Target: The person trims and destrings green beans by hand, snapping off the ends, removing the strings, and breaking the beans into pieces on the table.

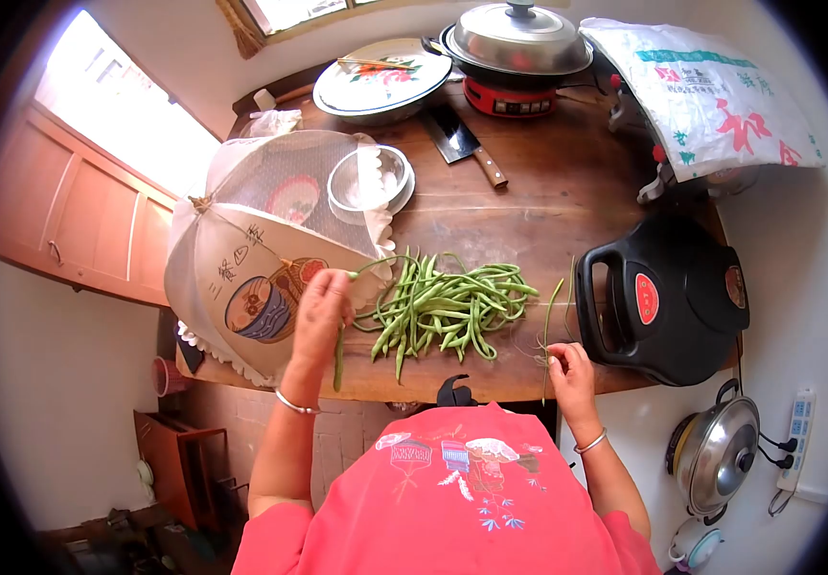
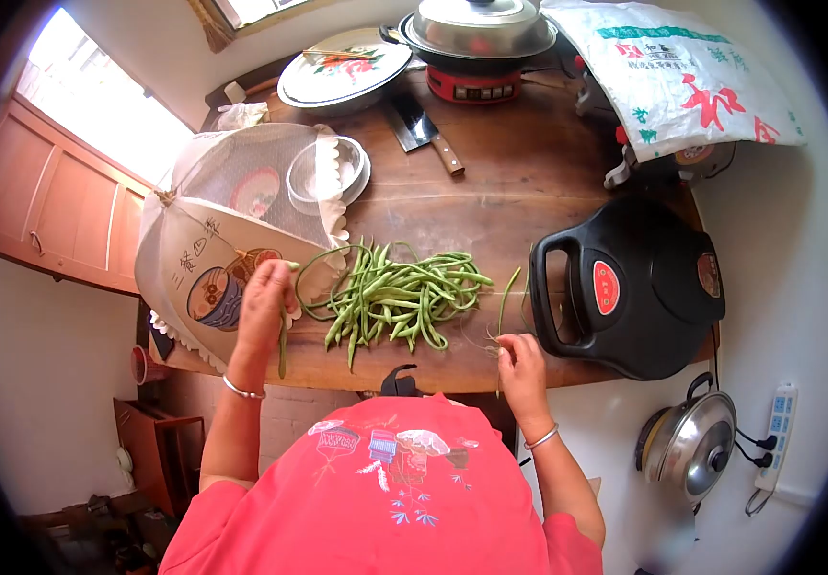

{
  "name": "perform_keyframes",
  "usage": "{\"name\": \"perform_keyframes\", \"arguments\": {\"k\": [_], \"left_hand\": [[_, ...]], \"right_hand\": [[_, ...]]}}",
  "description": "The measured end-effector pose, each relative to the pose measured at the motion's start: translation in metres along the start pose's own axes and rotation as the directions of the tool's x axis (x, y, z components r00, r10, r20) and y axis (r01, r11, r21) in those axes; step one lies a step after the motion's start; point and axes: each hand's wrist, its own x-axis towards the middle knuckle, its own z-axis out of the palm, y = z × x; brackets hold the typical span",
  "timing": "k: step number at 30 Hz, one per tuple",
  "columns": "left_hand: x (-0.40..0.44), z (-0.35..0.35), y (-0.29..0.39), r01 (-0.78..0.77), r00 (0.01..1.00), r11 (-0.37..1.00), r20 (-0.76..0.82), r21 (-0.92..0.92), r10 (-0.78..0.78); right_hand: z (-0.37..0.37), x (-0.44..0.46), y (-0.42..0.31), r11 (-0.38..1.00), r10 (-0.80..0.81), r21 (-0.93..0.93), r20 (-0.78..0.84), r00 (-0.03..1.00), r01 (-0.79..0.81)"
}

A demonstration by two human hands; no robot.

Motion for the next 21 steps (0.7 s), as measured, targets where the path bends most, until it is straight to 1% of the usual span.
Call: {"name": "perform_keyframes", "arguments": {"k": [1,2,3,4,5,7,8,10,14,16,17,19,20,21], "left_hand": [[-0.002,0.02,-0.007,0.048,0.999,0.995,0.01,0.089,-0.049],[0.002,0.034,-0.021,-0.031,0.998,0.98,0.054,0.197,0.02],[0.008,0.045,-0.039,-0.062,0.995,0.951,0.095,0.304,0.034],[0.01,0.056,-0.04,-0.114,0.989,0.84,0.142,0.53,0.044],[0.011,0.068,-0.04,-0.179,0.979,0.8,0.183,0.573,0.087],[0.025,0.074,-0.07,-0.329,0.944,0.704,0.22,0.629,0.245],[0.03,0.073,-0.081,-0.332,0.943,0.704,0.222,0.628,0.247],[0.034,0.075,-0.082,-0.318,0.948,0.568,0.235,0.76,0.216],[0.036,0.071,-0.076,-0.391,0.919,0.536,0.279,0.749,0.281],[0.028,0.07,-0.053,-0.361,0.929,0.706,0.298,0.609,0.219],[0.023,0.07,-0.043,-0.361,0.929,0.706,0.298,0.61,0.219],[0.015,0.07,-0.021,-0.377,0.911,0.795,0.344,0.475,0.226],[0.011,0.071,-0.012,-0.421,0.889,0.81,0.362,0.409,0.28],[0.007,0.072,-0.001,-0.421,0.89,0.809,0.359,0.41,0.281]], "right_hand": [[0.001,0.002,-0.005,1.0,-0.002,0.0,-0.002,1.0,0.002],[0.002,0.004,-0.01,0.976,-0.17,-0.143,-0.014,0.985,0.166],[0.003,0.005,-0.015,0.905,-0.331,-0.284,-0.002,0.944,0.317],[0.002,0.005,-0.019,0.893,-0.326,-0.312,0.048,0.944,0.325],[0.002,0.007,-0.023,0.893,-0.326,-0.314,0.045,0.944,0.323],[0.002,0.012,-0.029,0.847,-0.417,-0.346,0.041,0.908,0.404],[0.0,0.015,-0.029,0.846,-0.417,-0.348,0.038,0.908,0.403],[-0.002,0.018,-0.03,0.87,-0.353,-0.333,0.095,0.931,0.363],[-0.004,0.024,-0.042,0.881,-0.384,-0.288,0.025,0.923,0.374],[-0.003,0.025,-0.047,0.902,-0.39,-0.209,-0.017,0.92,0.379],[-0.003,0.025,-0.052,0.902,-0.39,-0.208,-0.018,0.92,0.378],[-0.002,0.027,-0.066,0.932,-0.362,-0.045,-0.016,0.932,0.361],[-0.002,0.028,-0.076,0.93,-0.365,-0.044,-0.014,0.931,0.364],[-0.003,0.029,-0.089,0.942,-0.332,0.067,0.022,0.943,0.33]]}}
